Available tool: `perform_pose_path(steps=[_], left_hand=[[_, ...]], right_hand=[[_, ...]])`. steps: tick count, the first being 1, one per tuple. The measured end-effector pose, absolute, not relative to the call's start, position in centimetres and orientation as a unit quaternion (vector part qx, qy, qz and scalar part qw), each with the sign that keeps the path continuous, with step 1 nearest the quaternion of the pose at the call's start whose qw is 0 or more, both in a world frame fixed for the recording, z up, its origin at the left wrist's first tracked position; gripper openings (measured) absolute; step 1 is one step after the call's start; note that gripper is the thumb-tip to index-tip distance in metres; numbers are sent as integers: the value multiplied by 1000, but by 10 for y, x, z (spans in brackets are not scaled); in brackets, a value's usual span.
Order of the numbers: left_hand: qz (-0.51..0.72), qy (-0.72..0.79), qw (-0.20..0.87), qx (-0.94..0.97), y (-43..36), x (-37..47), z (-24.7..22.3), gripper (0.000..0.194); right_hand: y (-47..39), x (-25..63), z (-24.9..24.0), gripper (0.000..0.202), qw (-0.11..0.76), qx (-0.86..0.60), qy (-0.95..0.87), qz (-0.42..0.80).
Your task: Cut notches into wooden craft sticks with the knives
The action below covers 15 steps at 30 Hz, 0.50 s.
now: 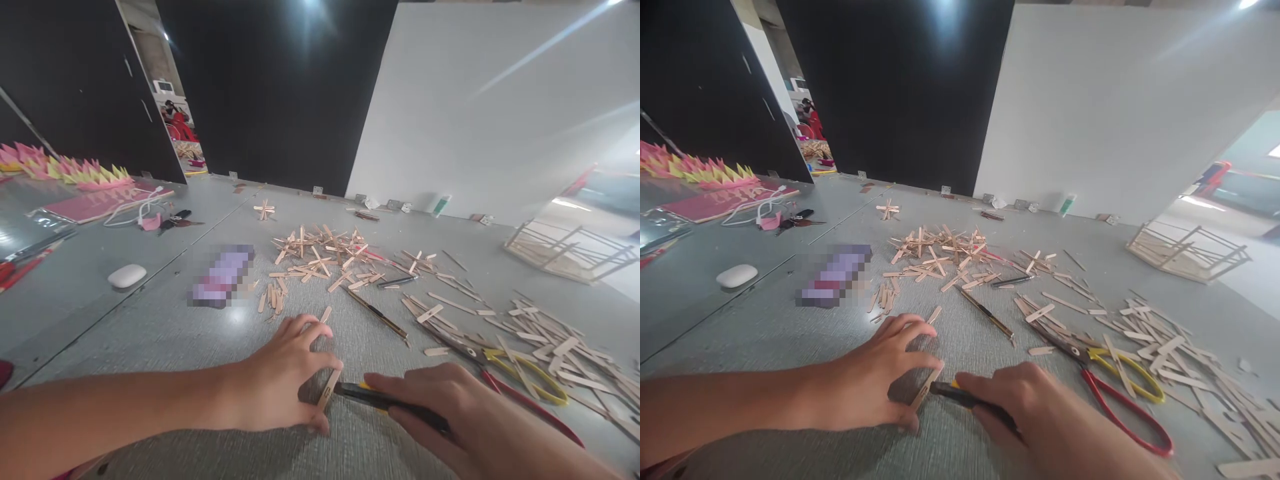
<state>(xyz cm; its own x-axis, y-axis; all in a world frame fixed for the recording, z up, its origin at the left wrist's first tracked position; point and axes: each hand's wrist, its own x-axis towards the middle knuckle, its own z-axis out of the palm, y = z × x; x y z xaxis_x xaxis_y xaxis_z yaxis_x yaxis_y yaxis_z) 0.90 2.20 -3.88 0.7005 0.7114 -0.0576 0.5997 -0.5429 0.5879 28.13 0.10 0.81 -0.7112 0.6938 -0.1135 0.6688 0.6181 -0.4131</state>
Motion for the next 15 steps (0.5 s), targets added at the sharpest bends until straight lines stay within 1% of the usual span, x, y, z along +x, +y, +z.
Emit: perform_pose_path(steps=[5, 8, 15], left_hand=[[84, 382, 307, 868, 22, 11, -39, 72], [91, 378, 305, 870, 22, 11, -41, 71], [98, 379, 288, 874, 21, 10, -46, 67]], right_hand=[[-2, 279, 5, 30, 10, -382, -895, 228], [-3, 282, 1, 32, 9, -388, -893, 228], [-1, 281, 1, 29, 8, -386, -899, 208]])
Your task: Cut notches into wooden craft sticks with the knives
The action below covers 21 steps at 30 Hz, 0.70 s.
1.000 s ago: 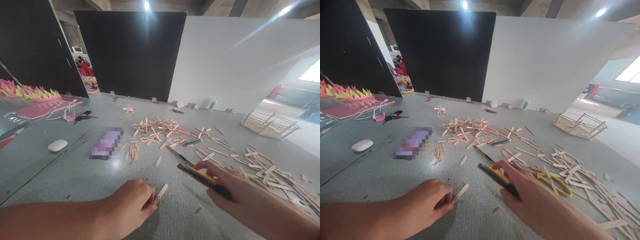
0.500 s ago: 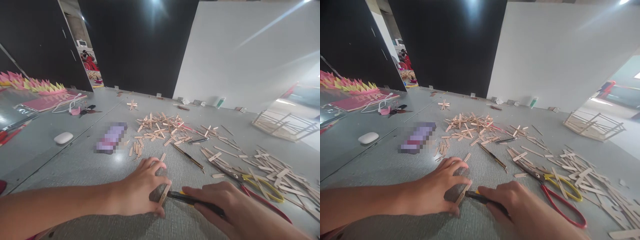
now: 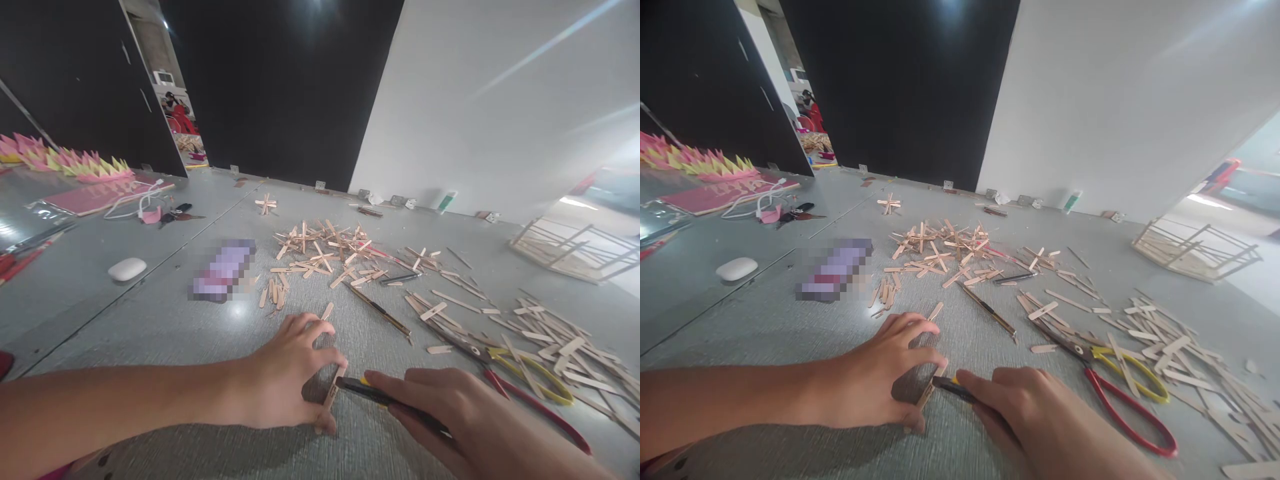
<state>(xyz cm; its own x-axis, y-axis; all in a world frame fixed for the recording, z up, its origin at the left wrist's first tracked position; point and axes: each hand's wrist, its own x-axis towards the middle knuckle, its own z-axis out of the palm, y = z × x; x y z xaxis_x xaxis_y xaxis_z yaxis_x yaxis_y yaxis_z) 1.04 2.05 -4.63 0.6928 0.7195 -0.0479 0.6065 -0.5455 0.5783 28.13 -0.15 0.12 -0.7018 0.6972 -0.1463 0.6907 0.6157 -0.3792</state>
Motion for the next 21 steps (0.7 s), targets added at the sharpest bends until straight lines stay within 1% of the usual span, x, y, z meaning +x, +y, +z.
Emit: perform_pose_path(steps=[4, 10, 14, 17, 21], left_hand=[[114, 372, 289, 875, 19, 10, -47, 67], [126, 366, 297, 873, 19, 10, -48, 66], [115, 369, 292, 875, 19, 12, -45, 66], [103, 378, 291, 873, 18, 13, -42, 65], [116, 374, 298, 871, 18, 13, -41, 65]], right_hand=[[-1, 281, 2, 27, -5, -369, -905, 210], [-3, 284, -2, 26, 3, -375, -904, 205], [-3, 283, -2, 25, -4, -376, -903, 209], [-2, 282, -2, 25, -1, -371, -907, 199], [-1, 281, 0, 25, 12, -370, -911, 181]])
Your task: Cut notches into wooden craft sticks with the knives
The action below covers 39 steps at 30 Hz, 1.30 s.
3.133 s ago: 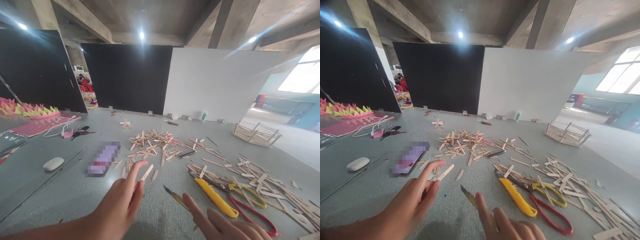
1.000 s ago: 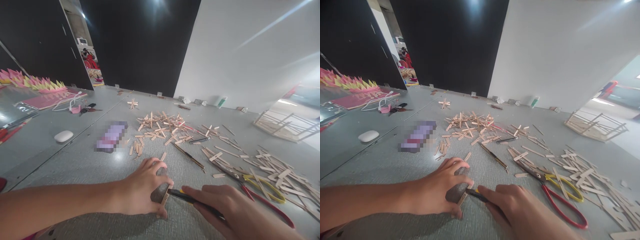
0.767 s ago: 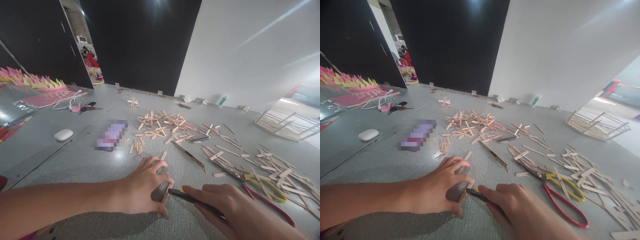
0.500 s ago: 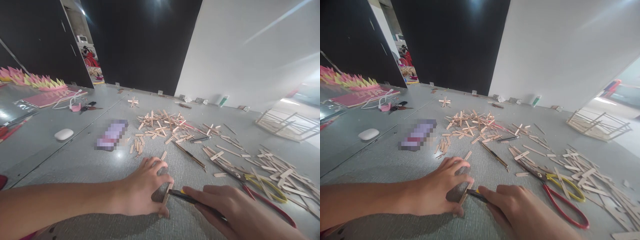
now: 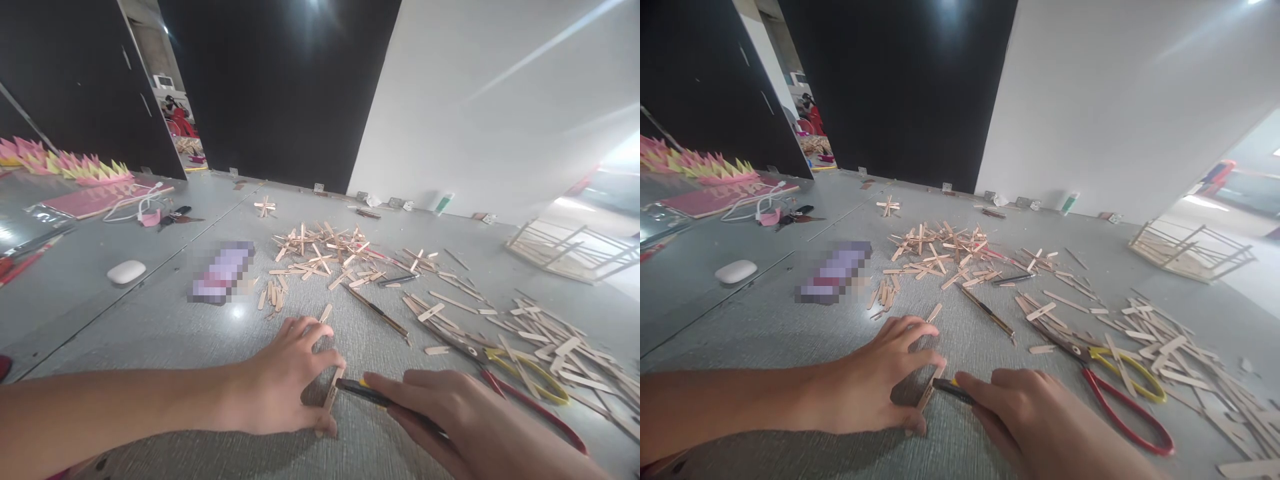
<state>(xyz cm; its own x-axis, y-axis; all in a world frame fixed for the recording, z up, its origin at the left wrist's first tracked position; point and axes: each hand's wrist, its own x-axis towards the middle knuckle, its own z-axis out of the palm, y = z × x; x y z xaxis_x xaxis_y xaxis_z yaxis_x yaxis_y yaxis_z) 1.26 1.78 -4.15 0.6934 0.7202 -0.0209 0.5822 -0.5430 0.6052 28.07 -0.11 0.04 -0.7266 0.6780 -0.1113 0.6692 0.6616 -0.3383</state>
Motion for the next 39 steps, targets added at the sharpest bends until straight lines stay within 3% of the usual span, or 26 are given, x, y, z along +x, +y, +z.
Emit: perform_pose_path(steps=[11, 29, 39], left_hand=[[129, 362, 285, 878, 17, 12, -44, 61], [88, 374, 289, 877, 17, 12, -41, 65], [110, 371, 295, 874, 18, 12, -43, 63]], right_hand=[[-4, 283, -2, 28, -19, -376, -902, 210], [-4, 280, 1, 28, 12, -330, -941, 77], [-5, 280, -1, 29, -6, -343, -936, 79]])
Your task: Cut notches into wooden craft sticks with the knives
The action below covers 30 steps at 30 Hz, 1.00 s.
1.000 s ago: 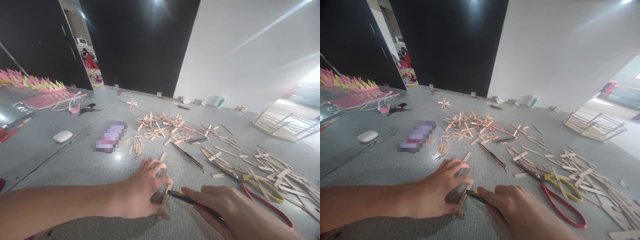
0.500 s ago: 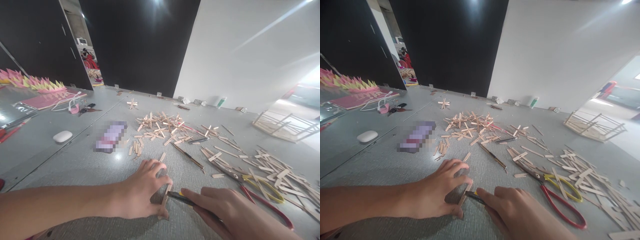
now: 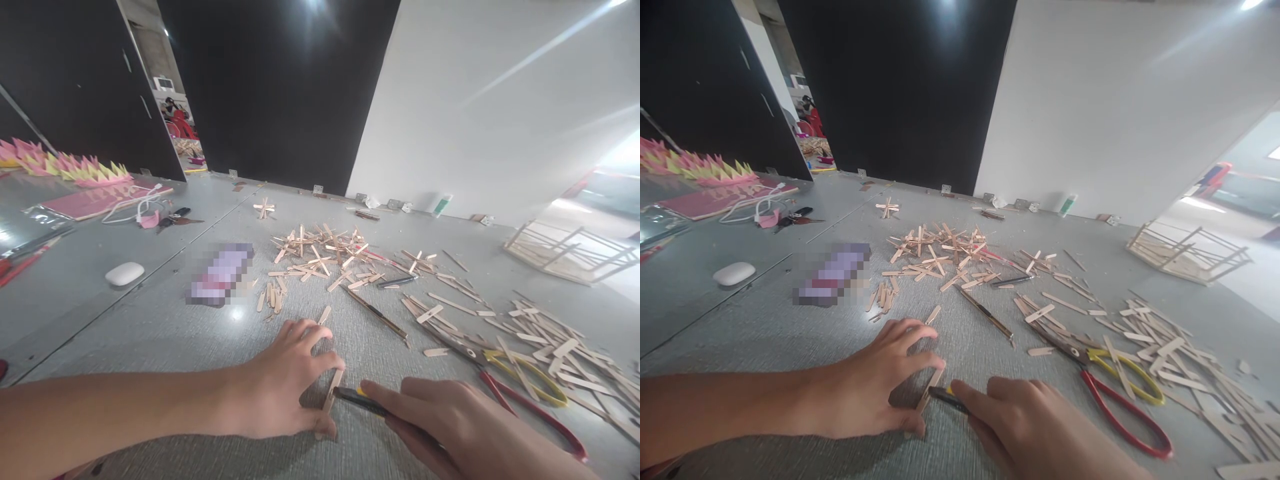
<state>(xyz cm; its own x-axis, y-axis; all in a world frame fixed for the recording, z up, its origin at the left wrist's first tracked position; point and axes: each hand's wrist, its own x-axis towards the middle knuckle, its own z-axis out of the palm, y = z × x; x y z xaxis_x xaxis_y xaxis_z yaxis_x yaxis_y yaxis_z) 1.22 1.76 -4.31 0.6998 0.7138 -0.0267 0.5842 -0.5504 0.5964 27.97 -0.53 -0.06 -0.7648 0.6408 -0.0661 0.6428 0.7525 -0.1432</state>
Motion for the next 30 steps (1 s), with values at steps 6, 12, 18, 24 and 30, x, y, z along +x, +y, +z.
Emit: perform_pose_path(steps=[6, 12, 18, 24, 30], left_hand=[[119, 368, 301, 871, 17, 11, -42, 63], [138, 365, 306, 868, 17, 10, -45, 65], [211, 320, 297, 874, 15, 14, -38, 21], [291, 315, 351, 832, 16, 15, -25, 11], [285, 303, 364, 834, 17, 18, -28, 9]], right_hand=[[-4, 277, 0, 29, 14, 332, 941, -69], [-9, 274, 1, 40, -69, 347, 934, -40], [-16, 269, 14, 44, -190, 380, 893, -149], [-15, 261, 25, 17, -338, 525, 710, -325], [-6, 248, 10, 15, -343, 404, 738, -417]])
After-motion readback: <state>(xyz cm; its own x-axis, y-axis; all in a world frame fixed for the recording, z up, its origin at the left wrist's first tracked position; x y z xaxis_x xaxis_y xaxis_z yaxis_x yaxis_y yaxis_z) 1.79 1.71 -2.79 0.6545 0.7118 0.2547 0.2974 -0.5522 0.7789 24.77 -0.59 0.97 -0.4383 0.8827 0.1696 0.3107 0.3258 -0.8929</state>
